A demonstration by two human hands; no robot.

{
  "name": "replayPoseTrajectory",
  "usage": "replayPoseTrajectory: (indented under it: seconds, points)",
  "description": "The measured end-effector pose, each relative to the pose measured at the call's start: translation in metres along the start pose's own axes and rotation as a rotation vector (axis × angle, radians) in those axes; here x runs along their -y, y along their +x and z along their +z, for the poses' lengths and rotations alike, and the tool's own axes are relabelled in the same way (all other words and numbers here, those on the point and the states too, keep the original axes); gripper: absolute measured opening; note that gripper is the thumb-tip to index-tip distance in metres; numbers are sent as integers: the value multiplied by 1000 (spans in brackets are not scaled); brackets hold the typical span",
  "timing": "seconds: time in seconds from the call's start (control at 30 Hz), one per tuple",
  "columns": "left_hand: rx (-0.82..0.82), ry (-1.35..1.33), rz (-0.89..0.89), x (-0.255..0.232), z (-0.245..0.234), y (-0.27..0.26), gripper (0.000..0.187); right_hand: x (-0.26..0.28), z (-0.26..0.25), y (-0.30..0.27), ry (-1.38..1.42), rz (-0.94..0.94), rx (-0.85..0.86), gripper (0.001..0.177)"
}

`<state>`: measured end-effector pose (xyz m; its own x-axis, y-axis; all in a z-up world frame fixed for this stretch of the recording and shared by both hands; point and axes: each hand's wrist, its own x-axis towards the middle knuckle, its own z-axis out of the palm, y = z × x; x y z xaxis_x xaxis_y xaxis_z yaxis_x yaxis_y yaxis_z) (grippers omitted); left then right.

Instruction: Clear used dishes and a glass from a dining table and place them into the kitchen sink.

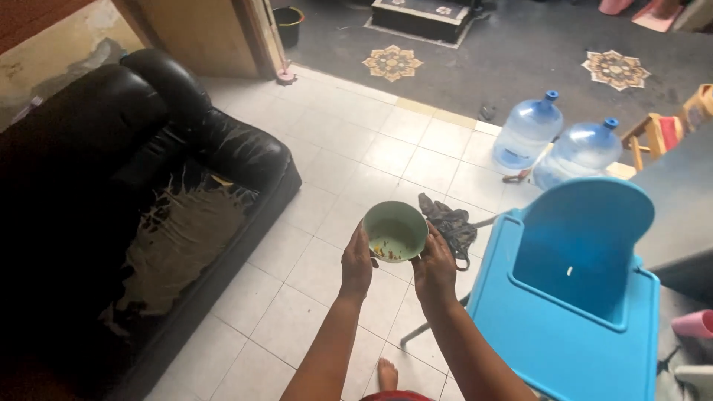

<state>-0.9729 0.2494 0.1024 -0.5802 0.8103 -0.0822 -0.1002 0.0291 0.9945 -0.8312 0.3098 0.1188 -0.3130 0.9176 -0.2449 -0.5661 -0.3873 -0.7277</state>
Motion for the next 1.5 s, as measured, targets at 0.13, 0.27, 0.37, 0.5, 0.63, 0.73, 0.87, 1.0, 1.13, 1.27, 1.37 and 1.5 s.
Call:
replayPoseTrajectory:
  seconds: [0.13, 0.27, 0.37, 0.5, 0.63, 0.73, 0.87, 1.0, 1.13, 1.27, 1.37, 1.5]
  points:
    - [-75, 33, 11, -26, -6, 33, 63, -7, 21, 46, -1451, -942, 233, 48]
    - [-143, 40, 36, -24, -11, 70, 63, -16, 42, 92, -485, -307, 220, 44]
    - [-176, 43, 34, -25, -16, 103, 63, -17, 62, 115, -359, -185, 244, 44]
    - [-191, 9, 43, -8, -26, 156, 63, -16, 92, 149, -1113, -555, 249, 49]
    - [-200, -10, 45, -7, -41, 219, 63, -40, 112, 216, -1031, -519, 273, 44]
    - [-213, 5, 47, -14, -53, 271, 64, -53, 134, 271, -568, -265, 373, 46]
    - [-220, 5, 52, -30, -74, 361, 64, -56, 192, 341, -1367, -858, 362, 49]
    - [-231, 10, 70, -41, -90, 430, 63, -57, 245, 393, -1126, -581, 307, 48]
    - [-259, 36, 67, -51, -98, 486, 62, -69, 272, 449, -965, -433, 341, 44]
    - [-273, 9, 35, -38, -107, 554, 61, -81, 295, 514, -1159, -535, 354, 46]
    - [-317, -13, 53, -37, -113, 616, 60, -96, 317, 578, -1172, -548, 387, 48]
    - [-382, -58, 69, -26, -122, 705, 60, -99, 358, 658, -1235, -504, 445, 44]
